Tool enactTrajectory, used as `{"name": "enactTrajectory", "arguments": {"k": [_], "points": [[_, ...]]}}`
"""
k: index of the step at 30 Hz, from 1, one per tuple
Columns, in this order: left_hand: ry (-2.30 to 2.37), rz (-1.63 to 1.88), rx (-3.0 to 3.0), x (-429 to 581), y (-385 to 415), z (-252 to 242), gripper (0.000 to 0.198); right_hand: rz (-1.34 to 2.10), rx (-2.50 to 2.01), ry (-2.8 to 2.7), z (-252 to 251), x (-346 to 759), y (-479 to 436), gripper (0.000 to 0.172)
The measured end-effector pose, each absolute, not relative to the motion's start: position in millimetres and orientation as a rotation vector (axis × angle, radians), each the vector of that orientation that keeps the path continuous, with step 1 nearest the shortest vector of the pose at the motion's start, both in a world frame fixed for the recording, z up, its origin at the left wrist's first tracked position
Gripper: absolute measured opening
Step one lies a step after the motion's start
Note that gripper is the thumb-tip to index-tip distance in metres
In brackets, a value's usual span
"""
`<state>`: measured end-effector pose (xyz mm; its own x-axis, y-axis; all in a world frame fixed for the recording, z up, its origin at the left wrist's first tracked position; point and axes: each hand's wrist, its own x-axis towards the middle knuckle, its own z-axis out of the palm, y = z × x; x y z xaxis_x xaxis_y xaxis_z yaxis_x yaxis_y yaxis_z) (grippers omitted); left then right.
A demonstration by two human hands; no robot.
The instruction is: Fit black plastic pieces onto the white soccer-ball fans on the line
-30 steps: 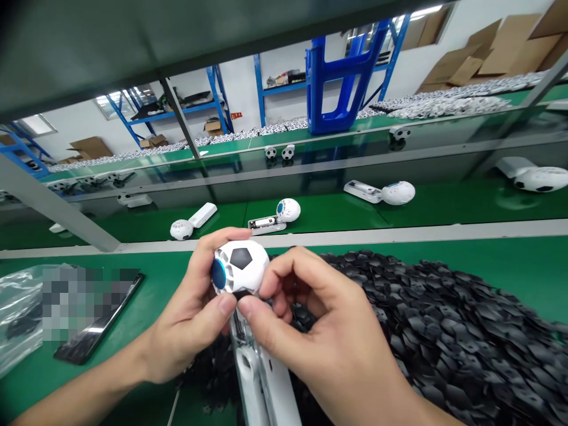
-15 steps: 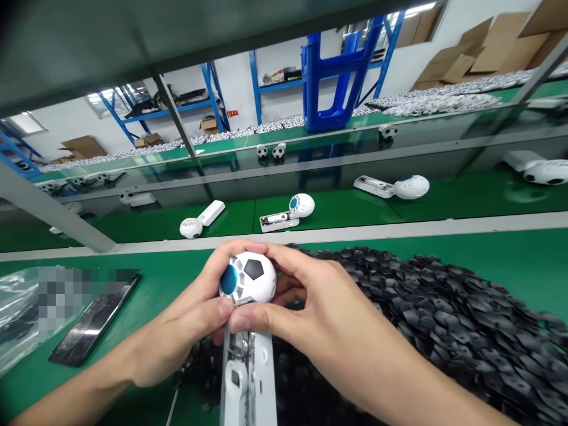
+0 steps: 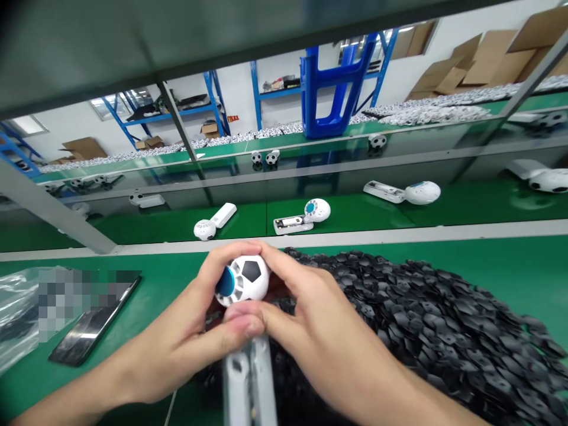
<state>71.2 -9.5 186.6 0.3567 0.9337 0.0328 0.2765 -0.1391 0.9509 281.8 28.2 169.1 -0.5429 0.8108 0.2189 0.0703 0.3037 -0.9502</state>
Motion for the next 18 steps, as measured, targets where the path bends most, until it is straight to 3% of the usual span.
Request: {"name": "enactTrajectory", "arguments": {"k": [4, 7, 9, 12, 18], "points": [[1.251, 1.066, 1.716, 66, -15, 186, 0.083, 0.786, -0.754, -2.04, 188, 284, 84, 0.055], [1.312, 1.167, 1.733, 63, -21, 198, 0.065, 0.548, -0.723, -2.078, 200, 276, 149, 0.069], [1.251, 0.987, 1.754, 62, -25, 205, 0.05, 0.438, -0.752, -2.176, 196, 263, 185, 0.06], [1.084, 0.683, 1.892, 61, -27, 206, 0.05, 0.381, -0.867, -2.423, 168, 238, 214, 0.036], [0.993, 0.558, 2.192, 58, -19, 184, 0.072, 0.236, -1.129, -2.701, 125, 232, 236, 0.042]]}}
